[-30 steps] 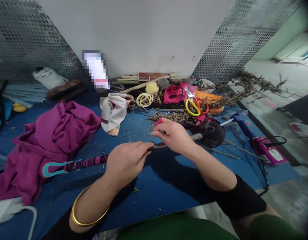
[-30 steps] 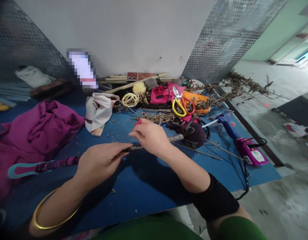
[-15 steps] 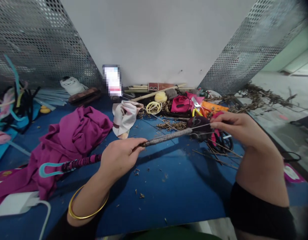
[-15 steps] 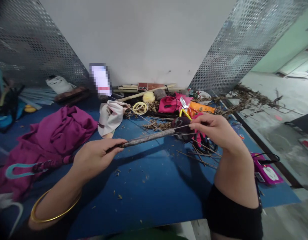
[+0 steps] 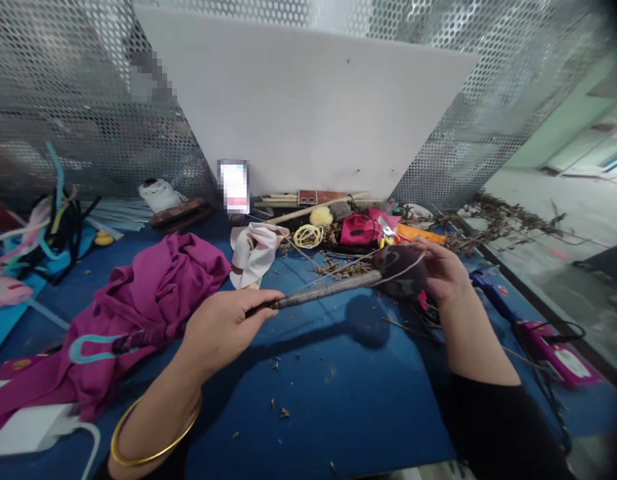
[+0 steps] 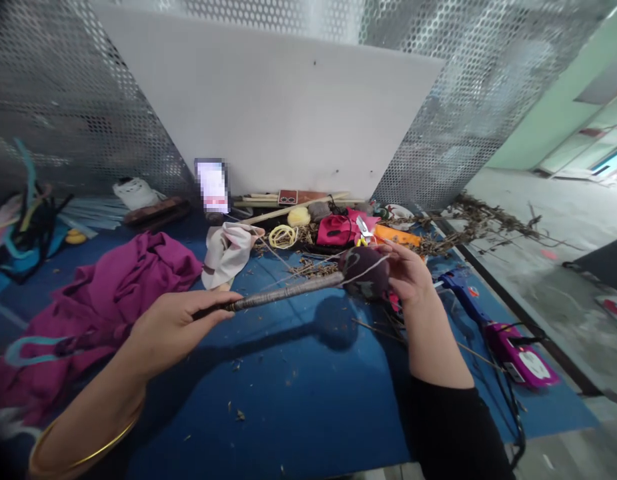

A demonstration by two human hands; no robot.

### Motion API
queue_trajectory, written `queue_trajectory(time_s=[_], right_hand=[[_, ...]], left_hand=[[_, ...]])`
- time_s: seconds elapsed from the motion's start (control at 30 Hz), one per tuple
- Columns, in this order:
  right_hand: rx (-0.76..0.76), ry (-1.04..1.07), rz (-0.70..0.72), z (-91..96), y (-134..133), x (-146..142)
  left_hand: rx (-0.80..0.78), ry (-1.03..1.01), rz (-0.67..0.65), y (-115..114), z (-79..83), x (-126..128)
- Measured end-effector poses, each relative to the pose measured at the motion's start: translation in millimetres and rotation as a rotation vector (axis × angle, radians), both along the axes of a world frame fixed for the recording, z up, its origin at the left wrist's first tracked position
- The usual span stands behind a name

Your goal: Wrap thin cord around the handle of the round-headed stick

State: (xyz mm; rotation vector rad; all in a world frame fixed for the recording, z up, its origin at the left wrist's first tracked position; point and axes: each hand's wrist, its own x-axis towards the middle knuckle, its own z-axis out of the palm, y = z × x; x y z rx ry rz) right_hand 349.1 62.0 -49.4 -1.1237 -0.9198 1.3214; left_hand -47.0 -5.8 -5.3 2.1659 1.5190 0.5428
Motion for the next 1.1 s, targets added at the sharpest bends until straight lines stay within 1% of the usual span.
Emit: queue_trajectory(time_s=[0.1, 0.2, 0.27, 0.33, 0.4, 0.47, 0.53, 0.6, 0.7, 0.77, 0.83, 0.87, 1.0, 1.03, 1.1], right_hand=[[-0.036, 0.179, 0.021, 9.1, -7.0, 9.4], [-0.023, 0.297, 0.051, 19.3, -16.9, 19.1], [0.05, 0.328, 0.054, 24.5, -23.4, 22.4], [0.158, 0.372, 0.049, 26.8, -27.6, 20.9], [0.256, 0.434, 0.045, 25.8, -28.6, 15.2], [0.316, 0.484, 0.048, 22.8, -27.1, 8.9], [0.306, 0.436, 0.063, 19.9, -25.1, 5.8], [0.217, 0.288, 0.09, 19.0, -24.2, 7.0], [0.068, 0.066, 0.104, 22.4, -25.5, 11.0], [0.034, -0.016, 0.084, 26.5, -26.5, 9.5], [0.046, -0.063, 0.035, 30.5, -26.5, 2.5], [0.08, -0.069, -0.019, 32.1, -25.8, -2.7], [0.339, -0.049, -0.366, 33.2, -19.3, -22.8], [0.386, -0.076, -0.442, 31.8, -17.1, -25.4], [0.406, -0.197, -0.52, 27.5, -13.3, -26.6]], left_hand=[[0.073, 0.146, 0.016, -1.1, 5.6, -7.2], [0.102, 0.193, 0.031, -0.7, 9.6, -11.9], [0.105, 0.185, 0.046, 0.3, 11.3, -15.0], [0.09, 0.149, 0.043, 1.4, 12.5, -18.1], [0.065, 0.082, 0.015, 2.3, 13.6, -20.8], [0.035, 0.006, -0.015, 2.6, 15.0, -22.9], [0.011, -0.05, -0.016, 2.6, 16.7, -25.1], [0.007, -0.08, 0.02, 2.4, 18.3, -28.3], [0.033, -0.105, 0.096, 2.5, 19.8, -34.5], [0.033, -0.114, 0.122, 3.2, 20.5, -37.5], [0.025, -0.122, 0.118, 4.1, 22.0, -37.7], [0.015, -0.132, 0.109, 4.4, 23.2, -36.3], [-0.102, -0.235, 0.04, 3.9, 27.0, -23.4], [-0.141, -0.266, 0.02, 3.2, 26.8, -19.6], [-0.219, -0.323, -0.027, 1.0, 24.5, -13.5]])
